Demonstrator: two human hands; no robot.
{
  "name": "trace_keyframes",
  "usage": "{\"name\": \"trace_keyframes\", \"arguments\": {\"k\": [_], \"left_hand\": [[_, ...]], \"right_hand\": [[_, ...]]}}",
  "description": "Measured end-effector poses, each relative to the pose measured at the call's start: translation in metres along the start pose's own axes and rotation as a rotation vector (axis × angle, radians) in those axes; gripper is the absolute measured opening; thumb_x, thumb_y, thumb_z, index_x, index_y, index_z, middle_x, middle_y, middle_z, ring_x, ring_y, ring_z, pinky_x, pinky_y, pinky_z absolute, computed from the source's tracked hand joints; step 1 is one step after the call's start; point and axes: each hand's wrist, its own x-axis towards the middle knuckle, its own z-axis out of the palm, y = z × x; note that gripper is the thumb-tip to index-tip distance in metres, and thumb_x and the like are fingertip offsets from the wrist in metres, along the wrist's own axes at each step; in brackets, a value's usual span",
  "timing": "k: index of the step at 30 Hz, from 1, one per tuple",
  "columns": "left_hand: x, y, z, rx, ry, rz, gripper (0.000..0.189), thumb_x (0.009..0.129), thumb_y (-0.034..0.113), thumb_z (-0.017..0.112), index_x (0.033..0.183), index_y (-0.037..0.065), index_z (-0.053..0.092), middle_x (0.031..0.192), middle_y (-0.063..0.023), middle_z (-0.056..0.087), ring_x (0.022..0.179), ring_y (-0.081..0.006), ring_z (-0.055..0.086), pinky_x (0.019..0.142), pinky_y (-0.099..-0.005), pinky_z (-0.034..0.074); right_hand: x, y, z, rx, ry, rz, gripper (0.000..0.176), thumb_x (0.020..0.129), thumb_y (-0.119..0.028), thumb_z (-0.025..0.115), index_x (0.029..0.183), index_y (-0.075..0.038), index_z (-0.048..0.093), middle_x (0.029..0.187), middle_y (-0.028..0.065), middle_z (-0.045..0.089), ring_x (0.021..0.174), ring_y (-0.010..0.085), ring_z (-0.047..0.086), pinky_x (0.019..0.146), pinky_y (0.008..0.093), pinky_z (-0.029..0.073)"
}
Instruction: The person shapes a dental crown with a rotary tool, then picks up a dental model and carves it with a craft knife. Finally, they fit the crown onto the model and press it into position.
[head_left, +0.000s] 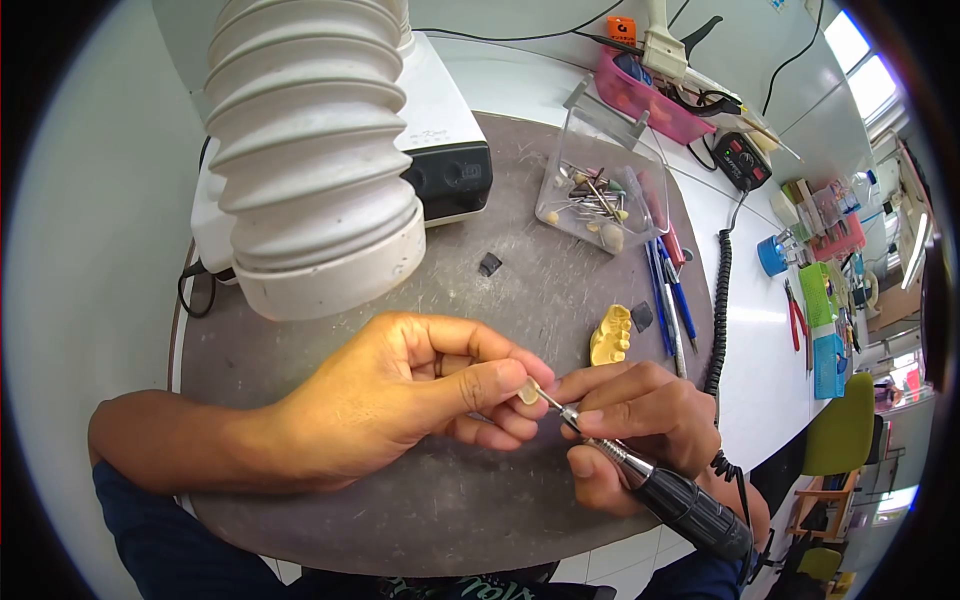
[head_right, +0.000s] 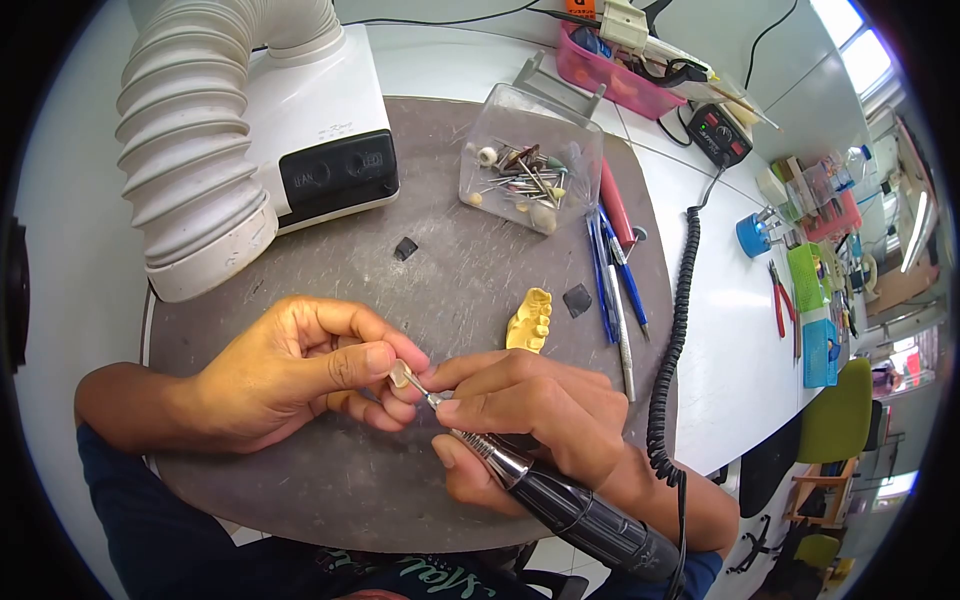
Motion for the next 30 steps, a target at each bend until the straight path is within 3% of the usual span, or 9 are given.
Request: {"name": "trace_keyframes", "arguments": {"k": [2, 4, 7, 11, 14, 16, 30], "left_hand": [[0.0001, 0.0001, 0.0000, 0.004, 0.001, 0.003, 0.028, 0.097, 0.017, 0.052, 0.114, -0.005, 0.058, 0.099, -0.0128, 0.066, 0.093, -0.0190, 0.066, 0.085, -0.0315, 0.056], [0.0000, 0.0004, 0.0002, 0.008, 0.003, 0.005, 0.028, 0.097, 0.018, 0.052, 0.114, -0.005, 0.058, 0.099, -0.0129, 0.066, 0.093, -0.0191, 0.066, 0.084, -0.0316, 0.056], [0.0000, 0.0007, 0.0005, 0.009, 0.007, -0.007, 0.028, 0.097, 0.018, 0.052, 0.114, -0.004, 0.058, 0.099, -0.0131, 0.066, 0.092, -0.0190, 0.066, 0.084, -0.0315, 0.056], [-0.0002, 0.0010, 0.0009, -0.006, 0.006, -0.002, 0.028, 0.097, 0.017, 0.052, 0.114, -0.004, 0.058, 0.099, -0.0133, 0.066, 0.092, -0.0188, 0.066, 0.084, -0.0313, 0.056], [-0.0001, 0.0008, 0.0005, -0.006, 0.005, 0.000, 0.028, 0.097, 0.017, 0.052, 0.114, -0.004, 0.058, 0.099, -0.0131, 0.066, 0.092, -0.0187, 0.066, 0.084, -0.0310, 0.056], [0.0001, 0.0003, 0.0003, -0.005, 0.004, 0.003, 0.028, 0.097, 0.017, 0.052, 0.114, -0.005, 0.058, 0.098, -0.0129, 0.066, 0.092, -0.0186, 0.066, 0.083, -0.0309, 0.056], [-0.0001, 0.0005, 0.0003, -0.024, 0.017, -0.002, 0.027, 0.097, 0.016, 0.052, 0.113, -0.005, 0.058, 0.099, -0.0126, 0.065, 0.091, -0.0183, 0.066, 0.083, -0.0300, 0.057]], "right_hand": [[0.0005, -0.0006, 0.0008, -0.003, -0.005, 0.001, 0.027, 0.079, -0.006, 0.071, 0.098, -0.002, 0.052, 0.080, 0.0122, 0.058, 0.084, 0.0319, 0.069, 0.070, 0.0357, 0.056], [0.0011, -0.0012, 0.0035, 0.039, 0.057, 0.000, 0.031, 0.070, 0.002, 0.077, 0.094, 0.000, 0.058, 0.081, 0.0136, 0.064, 0.085, 0.0307, 0.070, 0.066, 0.0315, 0.057], [0.0000, -0.0012, 0.0000, 0.013, 0.006, 0.013, 0.027, 0.080, -0.006, 0.070, 0.099, -0.002, 0.051, 0.081, 0.0123, 0.058, 0.085, 0.0320, 0.068, 0.069, 0.0352, 0.055], [-0.0001, -0.0003, -0.0003, 0.010, -0.006, 0.007, 0.028, 0.080, -0.006, 0.070, 0.100, -0.002, 0.051, 0.081, 0.0123, 0.058, 0.086, 0.0320, 0.068, 0.069, 0.0351, 0.055], [0.0002, -0.0005, 0.0016, 0.007, 0.005, 0.012, 0.028, 0.079, -0.006, 0.071, 0.099, -0.002, 0.052, 0.080, 0.0123, 0.058, 0.086, 0.0320, 0.068, 0.069, 0.0351, 0.055], [0.0018, -0.0013, 0.0041, 0.047, 0.080, 0.009, 0.031, 0.069, 0.003, 0.077, 0.094, 0.000, 0.059, 0.080, 0.0134, 0.064, 0.085, 0.0305, 0.070, 0.065, 0.0311, 0.057], [0.0019, -0.0004, 0.0029, 0.015, 0.061, -0.009, 0.032, 0.068, 0.000, 0.078, 0.094, -0.001, 0.059, 0.081, 0.0124, 0.064, 0.085, 0.0304, 0.070, 0.063, 0.0311, 0.057]]}}
